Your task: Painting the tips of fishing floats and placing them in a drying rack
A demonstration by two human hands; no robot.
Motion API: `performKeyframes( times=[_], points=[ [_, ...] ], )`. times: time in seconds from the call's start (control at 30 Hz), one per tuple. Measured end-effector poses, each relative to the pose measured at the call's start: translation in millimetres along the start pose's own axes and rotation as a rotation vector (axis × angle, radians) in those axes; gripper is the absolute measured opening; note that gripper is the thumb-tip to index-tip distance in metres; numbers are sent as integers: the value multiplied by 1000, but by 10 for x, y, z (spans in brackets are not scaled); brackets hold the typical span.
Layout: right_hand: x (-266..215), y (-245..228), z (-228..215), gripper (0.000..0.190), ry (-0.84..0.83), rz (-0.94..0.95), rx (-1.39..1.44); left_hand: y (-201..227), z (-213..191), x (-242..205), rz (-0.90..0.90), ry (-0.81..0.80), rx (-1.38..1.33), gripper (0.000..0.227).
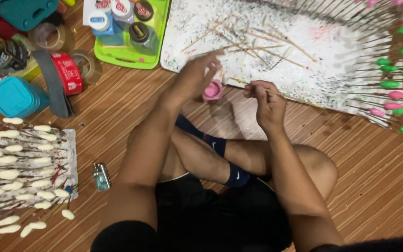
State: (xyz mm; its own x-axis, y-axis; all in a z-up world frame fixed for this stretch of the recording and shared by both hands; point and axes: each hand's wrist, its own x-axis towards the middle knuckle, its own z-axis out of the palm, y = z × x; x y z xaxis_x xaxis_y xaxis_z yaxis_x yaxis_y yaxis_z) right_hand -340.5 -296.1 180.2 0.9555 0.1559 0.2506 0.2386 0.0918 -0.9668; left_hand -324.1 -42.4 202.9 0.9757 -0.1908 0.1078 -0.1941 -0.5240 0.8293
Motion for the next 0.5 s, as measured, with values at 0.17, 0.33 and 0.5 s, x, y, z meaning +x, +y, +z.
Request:
performKeyframes(
  times=[0.17, 0.33, 0.5],
  points=[
    [3, -93, 278, 18, -242, 45, -309, -178, -272, 104, -345, -114, 227, 40],
    [85, 141, 371, 16, -258, -195, -601, -558, 122, -103, -365, -475, 295, 59],
    [67, 195, 415, 15, -273, -201, -642, -972, 502, -4, -292, -497, 482, 75]
  ],
)
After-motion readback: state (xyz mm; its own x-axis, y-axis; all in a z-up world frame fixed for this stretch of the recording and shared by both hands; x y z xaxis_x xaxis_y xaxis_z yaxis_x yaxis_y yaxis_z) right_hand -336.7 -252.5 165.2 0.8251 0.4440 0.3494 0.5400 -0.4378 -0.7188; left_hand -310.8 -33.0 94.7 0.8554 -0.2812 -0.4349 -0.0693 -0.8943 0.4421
